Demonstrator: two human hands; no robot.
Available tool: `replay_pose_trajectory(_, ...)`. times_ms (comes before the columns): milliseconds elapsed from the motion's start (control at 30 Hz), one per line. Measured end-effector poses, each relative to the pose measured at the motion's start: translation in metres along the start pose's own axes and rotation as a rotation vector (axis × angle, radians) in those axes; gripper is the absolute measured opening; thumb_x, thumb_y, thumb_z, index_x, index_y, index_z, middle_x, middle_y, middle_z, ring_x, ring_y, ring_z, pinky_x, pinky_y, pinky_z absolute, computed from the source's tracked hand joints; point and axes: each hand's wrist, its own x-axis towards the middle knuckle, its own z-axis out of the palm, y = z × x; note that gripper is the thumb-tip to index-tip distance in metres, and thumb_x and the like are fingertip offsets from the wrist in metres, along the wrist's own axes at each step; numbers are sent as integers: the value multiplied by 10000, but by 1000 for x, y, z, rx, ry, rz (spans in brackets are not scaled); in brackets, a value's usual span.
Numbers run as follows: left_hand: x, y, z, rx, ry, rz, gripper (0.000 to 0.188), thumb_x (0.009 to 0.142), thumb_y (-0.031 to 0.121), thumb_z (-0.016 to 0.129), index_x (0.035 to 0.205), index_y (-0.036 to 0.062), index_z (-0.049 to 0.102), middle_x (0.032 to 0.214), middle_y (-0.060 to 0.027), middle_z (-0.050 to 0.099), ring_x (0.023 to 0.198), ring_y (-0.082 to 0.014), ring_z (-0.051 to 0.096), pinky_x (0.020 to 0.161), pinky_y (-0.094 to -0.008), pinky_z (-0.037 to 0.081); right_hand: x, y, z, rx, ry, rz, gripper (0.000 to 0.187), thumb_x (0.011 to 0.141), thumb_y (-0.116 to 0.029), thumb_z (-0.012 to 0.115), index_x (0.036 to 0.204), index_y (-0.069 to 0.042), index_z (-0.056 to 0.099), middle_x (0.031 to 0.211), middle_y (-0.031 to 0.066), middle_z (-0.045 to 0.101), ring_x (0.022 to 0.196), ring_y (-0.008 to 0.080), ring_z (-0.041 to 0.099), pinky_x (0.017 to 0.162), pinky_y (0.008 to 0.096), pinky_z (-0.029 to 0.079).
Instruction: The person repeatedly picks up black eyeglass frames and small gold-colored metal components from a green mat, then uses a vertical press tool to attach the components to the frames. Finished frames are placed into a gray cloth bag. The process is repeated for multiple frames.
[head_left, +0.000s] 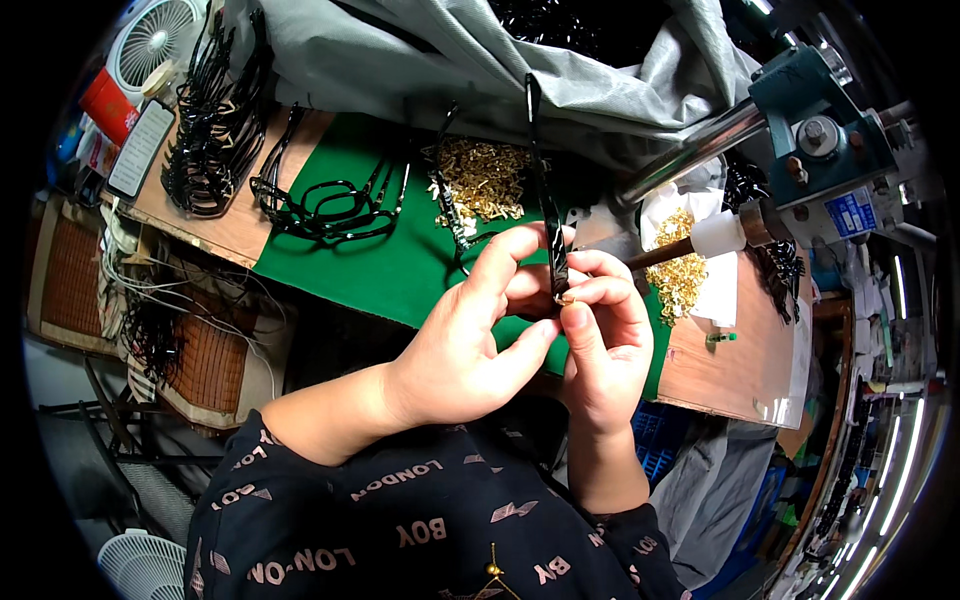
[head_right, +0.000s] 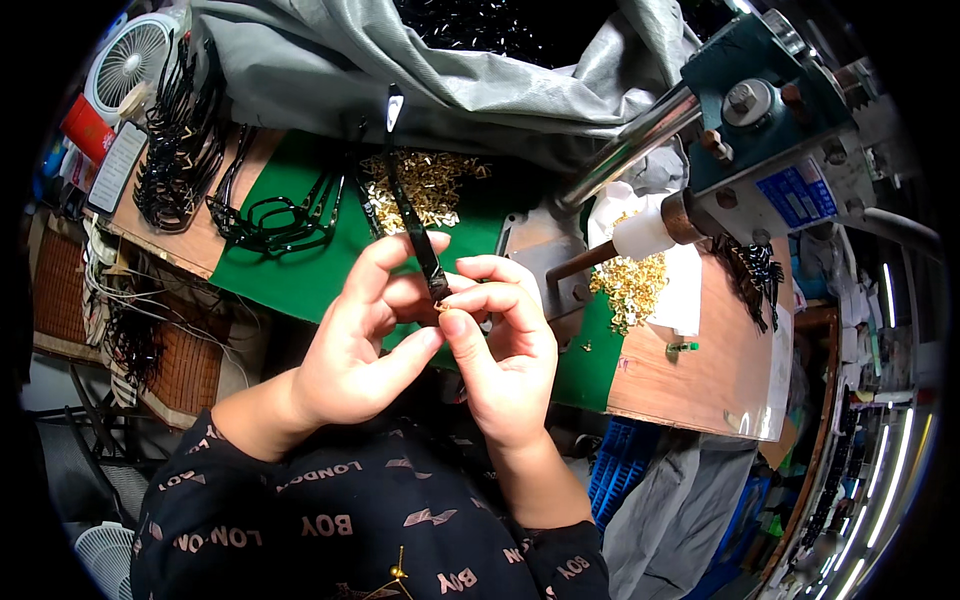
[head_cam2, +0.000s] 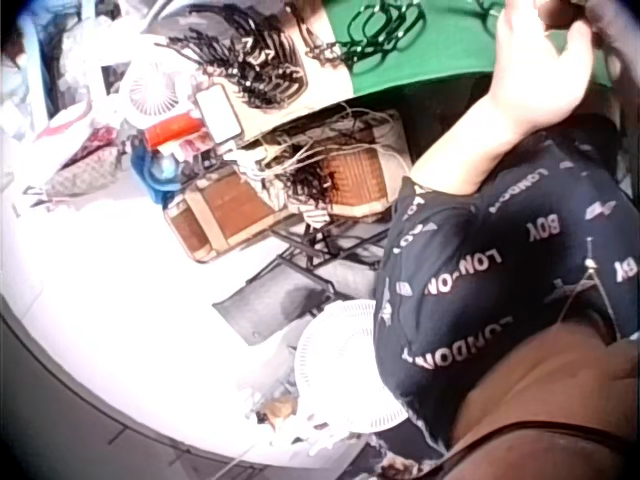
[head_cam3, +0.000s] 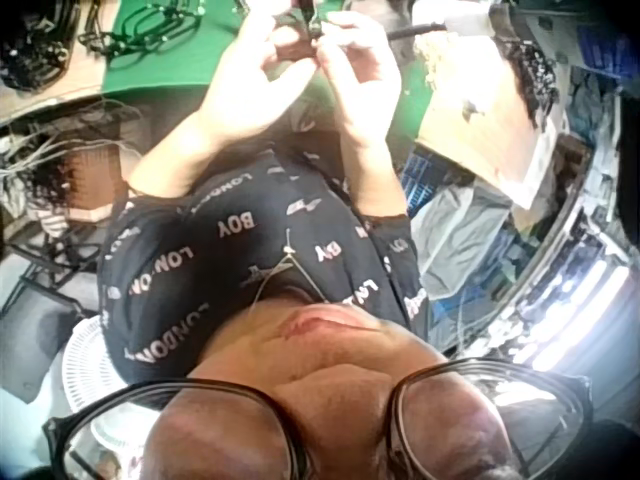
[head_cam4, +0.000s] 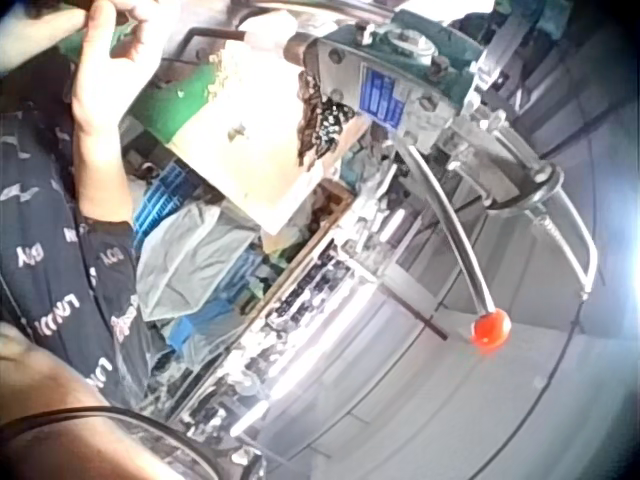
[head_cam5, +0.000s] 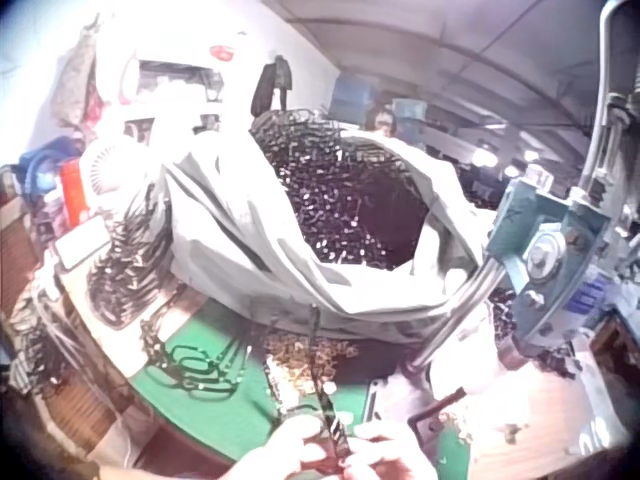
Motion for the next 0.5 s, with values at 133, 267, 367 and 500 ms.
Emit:
replay_pose_trajectory(133, -1, -2, 1, -151, -2, -78, 490, 880, -5, 541, 1309, 35, 307, 1139, -117, 562, 1057, -157, 548, 900, -285, 434, -1, 1, -3, -10, -26, -35, 100, 820, -28, 644, 910, -28, 601, 1154, 121, 490, 996, 160, 532, 878, 294, 415)
replay_pose_trajectory(267, 1, -1, 4, -292, 48, -132, 339, 911, 40, 532, 1223, 6, 403, 959, -78, 627, 905, -99, 580, 793, -233, 455, -5, -4, -5, -544, 21, -334, 173, 755, -16, 681, 923, -34, 646, 1108, 128, 549, 991, 233, 537, 847, 331, 432)
replay_pose_trajectory(367, 4, 2, 9, -281, 81, -142, 296, 921, 37, 515, 1203, -13, 443, 867, -58, 642, 820, -63, 582, 720, -197, 452, -5, -5, -4, -806, 72, -549, 262, 698, 3, 698, 956, -38, 678, 1063, 131, 591, 979, 293, 532, 847, 362, 439)
replay_pose_trajectory(500, 5, 2, 10, -199, 95, -164, 315, 921, 28, 507, 1225, -18, 440, 850, -50, 639, 813, -59, 581, 698, -194, 452, -7, -7, -6, -840, 76, -551, 280, 683, 23, 691, 959, -24, 679, 1058, 129, 594, 977, 293, 532, 842, 355, 447)
